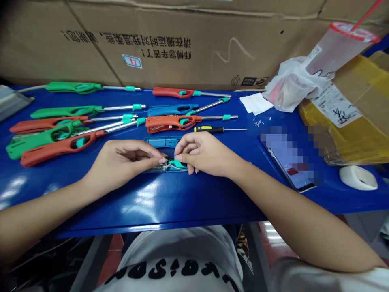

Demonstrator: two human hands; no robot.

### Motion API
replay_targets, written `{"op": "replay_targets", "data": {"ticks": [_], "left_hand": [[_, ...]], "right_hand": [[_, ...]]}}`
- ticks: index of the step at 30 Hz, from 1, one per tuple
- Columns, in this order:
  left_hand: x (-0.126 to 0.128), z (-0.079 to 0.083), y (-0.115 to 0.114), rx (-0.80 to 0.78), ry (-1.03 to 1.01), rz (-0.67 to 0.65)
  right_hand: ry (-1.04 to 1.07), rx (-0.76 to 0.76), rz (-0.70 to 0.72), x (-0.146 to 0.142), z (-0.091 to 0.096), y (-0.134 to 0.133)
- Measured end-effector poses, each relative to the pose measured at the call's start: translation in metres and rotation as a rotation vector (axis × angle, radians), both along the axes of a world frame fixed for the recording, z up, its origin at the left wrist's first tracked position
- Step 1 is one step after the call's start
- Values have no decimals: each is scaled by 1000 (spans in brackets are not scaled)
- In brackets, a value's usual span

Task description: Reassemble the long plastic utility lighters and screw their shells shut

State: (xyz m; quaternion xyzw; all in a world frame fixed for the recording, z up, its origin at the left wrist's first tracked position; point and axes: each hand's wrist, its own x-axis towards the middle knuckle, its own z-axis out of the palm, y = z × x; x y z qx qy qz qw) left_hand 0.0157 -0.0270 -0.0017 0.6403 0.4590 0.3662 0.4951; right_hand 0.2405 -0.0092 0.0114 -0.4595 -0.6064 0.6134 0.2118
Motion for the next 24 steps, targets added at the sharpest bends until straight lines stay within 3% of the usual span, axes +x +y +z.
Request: {"op": "replay_targets", "data": {"ticks": [7,18,24], "left_hand": [[1,1,-2,27,36,-26],[-4,-2,0,240,182,-103],[-13,7,6,471,449,-245]], "right_hand": [[6,-8,-1,-1,-2,-1],[0,-7,62,-1,-3,0],[7,-12,60,-1,-6,1]]}}
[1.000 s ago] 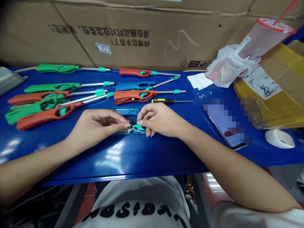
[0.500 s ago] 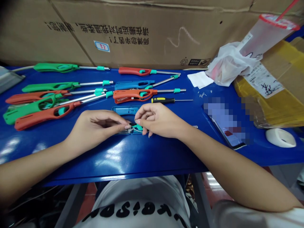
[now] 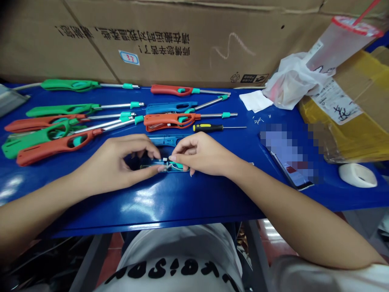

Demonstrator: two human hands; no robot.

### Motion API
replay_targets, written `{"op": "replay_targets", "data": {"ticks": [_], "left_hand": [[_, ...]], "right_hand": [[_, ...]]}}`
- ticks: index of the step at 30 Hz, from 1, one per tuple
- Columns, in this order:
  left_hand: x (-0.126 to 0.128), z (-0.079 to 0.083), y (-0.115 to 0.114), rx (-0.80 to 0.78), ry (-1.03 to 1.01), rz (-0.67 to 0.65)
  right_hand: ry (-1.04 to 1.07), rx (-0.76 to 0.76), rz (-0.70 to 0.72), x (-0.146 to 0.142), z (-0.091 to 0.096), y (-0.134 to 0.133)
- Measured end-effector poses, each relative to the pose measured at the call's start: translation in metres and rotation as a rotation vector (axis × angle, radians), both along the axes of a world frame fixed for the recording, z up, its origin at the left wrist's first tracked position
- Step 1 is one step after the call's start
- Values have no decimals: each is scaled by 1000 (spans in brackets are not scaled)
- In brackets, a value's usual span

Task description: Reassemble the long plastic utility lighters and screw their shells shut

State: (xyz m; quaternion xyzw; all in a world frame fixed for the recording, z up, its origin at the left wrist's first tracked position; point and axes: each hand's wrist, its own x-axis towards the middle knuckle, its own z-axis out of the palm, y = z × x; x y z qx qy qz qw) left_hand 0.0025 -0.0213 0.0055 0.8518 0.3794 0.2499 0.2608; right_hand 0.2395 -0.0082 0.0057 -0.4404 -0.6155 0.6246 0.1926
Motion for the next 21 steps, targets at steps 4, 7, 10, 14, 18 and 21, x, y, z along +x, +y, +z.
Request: {"op": "replay_targets", "data": {"ticks": [4,7,10,14,18,21], "left_hand": [[-6,3,2,47,143,-88],[-8,4,1,38,153,-128],[-7,5,-2,52,136,-127],[-7,5,-6,124,131,-91],[-9,5,-7,210,172,-111],[-11,7,-8,290,213,-139]], "right_hand": [[-10,6,-9,0,0,0],[-5,8,-10,0,0,0],[-6,4,-8,1,-1,1],[-24,0,-25,0,0,1],[-24,-7,-41,-2,2,1],[-30,-8,-41,-2,3,1]]}}
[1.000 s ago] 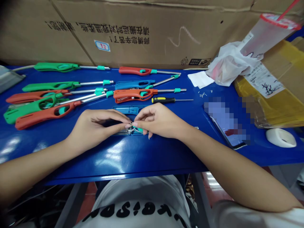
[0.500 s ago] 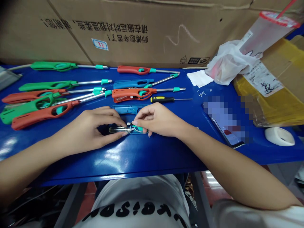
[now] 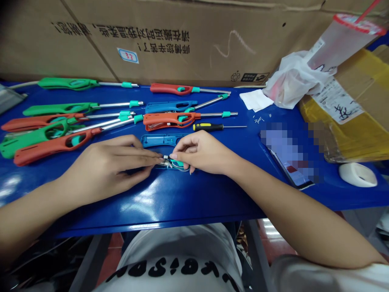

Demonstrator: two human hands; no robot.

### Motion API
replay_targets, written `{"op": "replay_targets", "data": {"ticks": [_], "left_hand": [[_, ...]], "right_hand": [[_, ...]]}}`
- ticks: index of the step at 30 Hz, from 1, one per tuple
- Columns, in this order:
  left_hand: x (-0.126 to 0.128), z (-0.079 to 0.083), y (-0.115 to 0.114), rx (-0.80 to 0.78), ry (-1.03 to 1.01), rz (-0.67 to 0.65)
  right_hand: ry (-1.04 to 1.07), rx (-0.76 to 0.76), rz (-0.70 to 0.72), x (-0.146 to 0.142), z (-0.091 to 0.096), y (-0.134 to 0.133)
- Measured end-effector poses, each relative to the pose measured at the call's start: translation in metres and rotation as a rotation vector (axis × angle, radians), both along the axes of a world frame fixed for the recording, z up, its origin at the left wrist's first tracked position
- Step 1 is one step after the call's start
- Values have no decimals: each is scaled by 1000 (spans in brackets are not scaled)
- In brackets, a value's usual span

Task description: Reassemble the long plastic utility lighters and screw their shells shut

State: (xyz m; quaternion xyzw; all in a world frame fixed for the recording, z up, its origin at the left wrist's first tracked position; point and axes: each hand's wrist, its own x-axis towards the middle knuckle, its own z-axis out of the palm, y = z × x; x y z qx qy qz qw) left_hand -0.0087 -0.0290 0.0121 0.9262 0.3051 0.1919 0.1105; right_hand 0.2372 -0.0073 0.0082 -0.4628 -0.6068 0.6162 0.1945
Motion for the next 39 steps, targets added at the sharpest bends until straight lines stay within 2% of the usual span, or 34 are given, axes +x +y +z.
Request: {"op": "replay_targets", "data": {"ticks": [3,15,19,22,27,30,34,39], "left_hand": [[0,3,-1,4,13,-8],[3,0,5,-208,-105,40],[2,1,5,-201,-96,12],[1,1,4,-113,-80,-16],[-1,7,-1,196,132,-165],[1,11,-6,263,211,-176],[1,10,-8,189,203,-127],[0,3,-6,-43,43,-30]], "right_hand": [[-5,6,3,0,-1,0],[10,33,23,3,-4,-1],[18,30,23,3,-4,-2],[12,34,23,2,-4,-1],[-1,48,15,2,-6,0],[2,50,21,2,-6,0],[5,50,27,2,-6,0],[14,48,26,2,-7,1]]}}
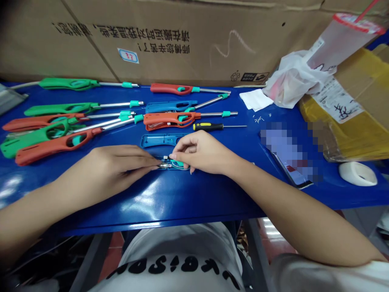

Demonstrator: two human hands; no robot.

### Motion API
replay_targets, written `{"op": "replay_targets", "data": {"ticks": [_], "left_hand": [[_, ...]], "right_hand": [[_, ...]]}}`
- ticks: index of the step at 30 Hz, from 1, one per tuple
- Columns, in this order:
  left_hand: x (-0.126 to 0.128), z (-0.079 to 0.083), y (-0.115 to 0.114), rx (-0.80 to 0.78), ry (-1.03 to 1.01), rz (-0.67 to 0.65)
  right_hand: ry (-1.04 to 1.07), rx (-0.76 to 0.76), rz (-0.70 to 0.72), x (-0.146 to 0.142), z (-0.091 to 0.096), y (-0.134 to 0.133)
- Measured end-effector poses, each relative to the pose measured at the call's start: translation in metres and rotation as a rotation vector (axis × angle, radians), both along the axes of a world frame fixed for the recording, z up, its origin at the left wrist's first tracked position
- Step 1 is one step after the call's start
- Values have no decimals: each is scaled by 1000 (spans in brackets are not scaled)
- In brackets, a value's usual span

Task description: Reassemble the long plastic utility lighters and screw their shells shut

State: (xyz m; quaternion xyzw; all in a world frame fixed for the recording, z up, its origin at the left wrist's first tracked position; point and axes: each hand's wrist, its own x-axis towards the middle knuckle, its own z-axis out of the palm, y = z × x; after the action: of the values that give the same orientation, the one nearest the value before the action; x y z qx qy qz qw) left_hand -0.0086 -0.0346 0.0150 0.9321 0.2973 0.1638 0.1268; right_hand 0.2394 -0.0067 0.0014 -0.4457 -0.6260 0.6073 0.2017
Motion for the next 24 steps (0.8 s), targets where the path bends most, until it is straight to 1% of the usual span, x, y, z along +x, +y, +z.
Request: {"op": "replay_targets", "data": {"ticks": [3,7,12,18,24], "left_hand": [[1,-2,0,-8,-70,-8],[1,-3,-2,15,-50,19],[2,-3,0,-41,-69,67],[3,-4,2,-74,-91,63],[4,-2,-1,-111,-115,120]], "right_hand": [[-2,-7,-6,0,1,0],[-3,-20,-10,-1,3,-1],[15,-21,-12,0,2,-1],[7,-21,-18,-1,3,-1],[10,-24,-6,-1,1,-1]]}}
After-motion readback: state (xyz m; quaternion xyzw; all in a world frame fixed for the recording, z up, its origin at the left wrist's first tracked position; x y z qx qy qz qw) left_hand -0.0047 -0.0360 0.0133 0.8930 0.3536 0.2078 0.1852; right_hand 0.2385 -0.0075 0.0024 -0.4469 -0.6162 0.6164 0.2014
